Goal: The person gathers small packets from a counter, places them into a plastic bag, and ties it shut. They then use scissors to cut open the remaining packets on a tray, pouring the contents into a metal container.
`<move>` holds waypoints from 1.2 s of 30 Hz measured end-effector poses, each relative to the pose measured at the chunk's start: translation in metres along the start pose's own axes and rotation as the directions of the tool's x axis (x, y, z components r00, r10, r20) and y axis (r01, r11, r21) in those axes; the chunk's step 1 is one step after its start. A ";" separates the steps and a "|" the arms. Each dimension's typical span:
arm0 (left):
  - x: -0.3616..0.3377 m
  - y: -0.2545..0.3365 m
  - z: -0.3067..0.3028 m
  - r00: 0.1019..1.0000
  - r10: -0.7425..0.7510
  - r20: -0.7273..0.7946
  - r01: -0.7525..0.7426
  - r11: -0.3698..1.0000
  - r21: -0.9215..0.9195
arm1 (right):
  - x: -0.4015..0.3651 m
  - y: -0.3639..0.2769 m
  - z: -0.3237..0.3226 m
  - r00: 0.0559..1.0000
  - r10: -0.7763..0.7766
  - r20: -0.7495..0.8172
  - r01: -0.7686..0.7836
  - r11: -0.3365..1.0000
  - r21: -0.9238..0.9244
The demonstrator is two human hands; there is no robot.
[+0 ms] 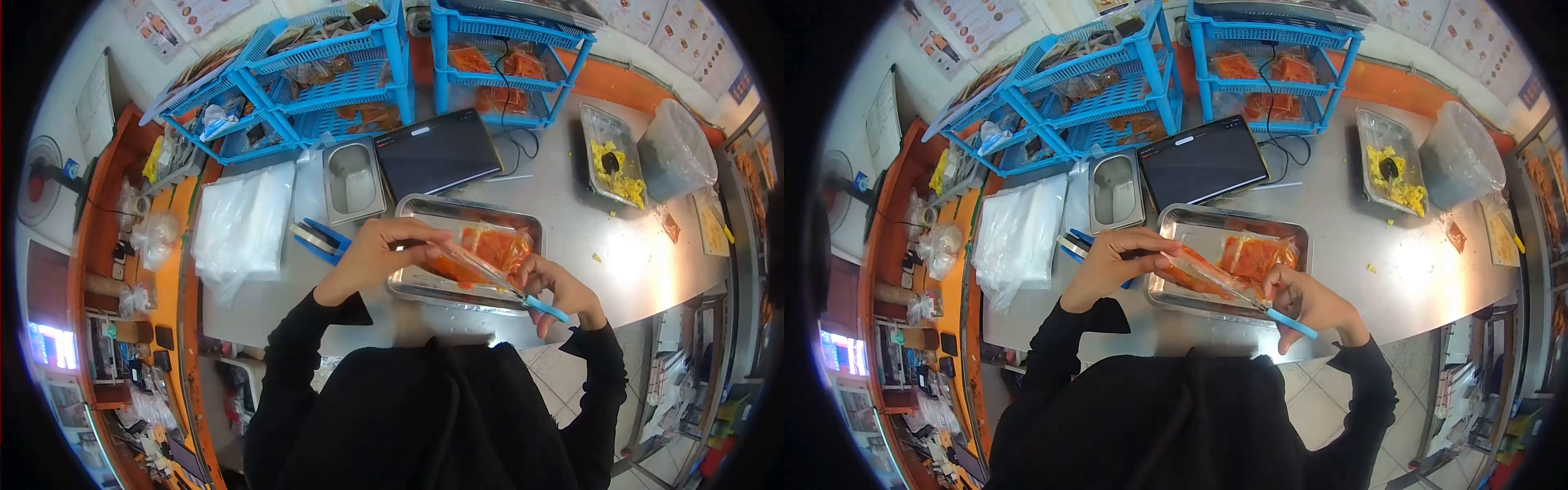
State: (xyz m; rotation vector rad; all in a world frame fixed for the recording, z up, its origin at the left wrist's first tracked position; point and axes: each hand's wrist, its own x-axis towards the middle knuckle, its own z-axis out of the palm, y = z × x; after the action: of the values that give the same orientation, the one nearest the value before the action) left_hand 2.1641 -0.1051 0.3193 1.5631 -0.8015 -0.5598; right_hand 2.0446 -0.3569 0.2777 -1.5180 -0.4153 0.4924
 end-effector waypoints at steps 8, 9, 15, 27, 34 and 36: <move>-0.001 0.011 -0.002 0.982 -0.166 0.091 0.171 0.984 -0.052 | 0.006 0.006 0.001 0.999 0.043 0.015 -0.043 0.998 0.050; 0.000 0.008 -0.001 0.982 -0.164 0.091 0.169 0.984 -0.052 | 0.010 0.003 0.004 0.999 0.051 0.009 -0.052 0.997 0.054; 0.000 0.003 -0.002 0.985 -0.128 0.115 0.135 0.989 -0.054 | 0.015 0.008 0.001 0.995 0.101 -0.004 -0.100 0.994 0.052; 0.002 -0.016 0.002 0.989 -0.065 0.132 0.076 0.994 -0.080 | 0.026 0.011 0.005 0.999 0.038 0.020 -0.040 0.993 0.109; 0.003 -0.024 0.010 0.978 -0.147 0.150 0.154 0.988 -0.030 | 0.037 0.013 0.011 0.998 -0.019 0.057 0.012 0.993 0.116; 0.004 -0.028 0.010 0.982 -0.120 0.148 0.135 0.987 -0.093 | 0.038 0.018 0.008 0.999 0.004 0.038 -0.009 0.991 0.137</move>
State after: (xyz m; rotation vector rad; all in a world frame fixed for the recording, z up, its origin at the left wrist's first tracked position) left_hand 2.1642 -0.1137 0.2906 1.4995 -0.7705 -0.8013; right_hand 2.0710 -0.3293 0.2586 -1.3800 -0.3980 0.5451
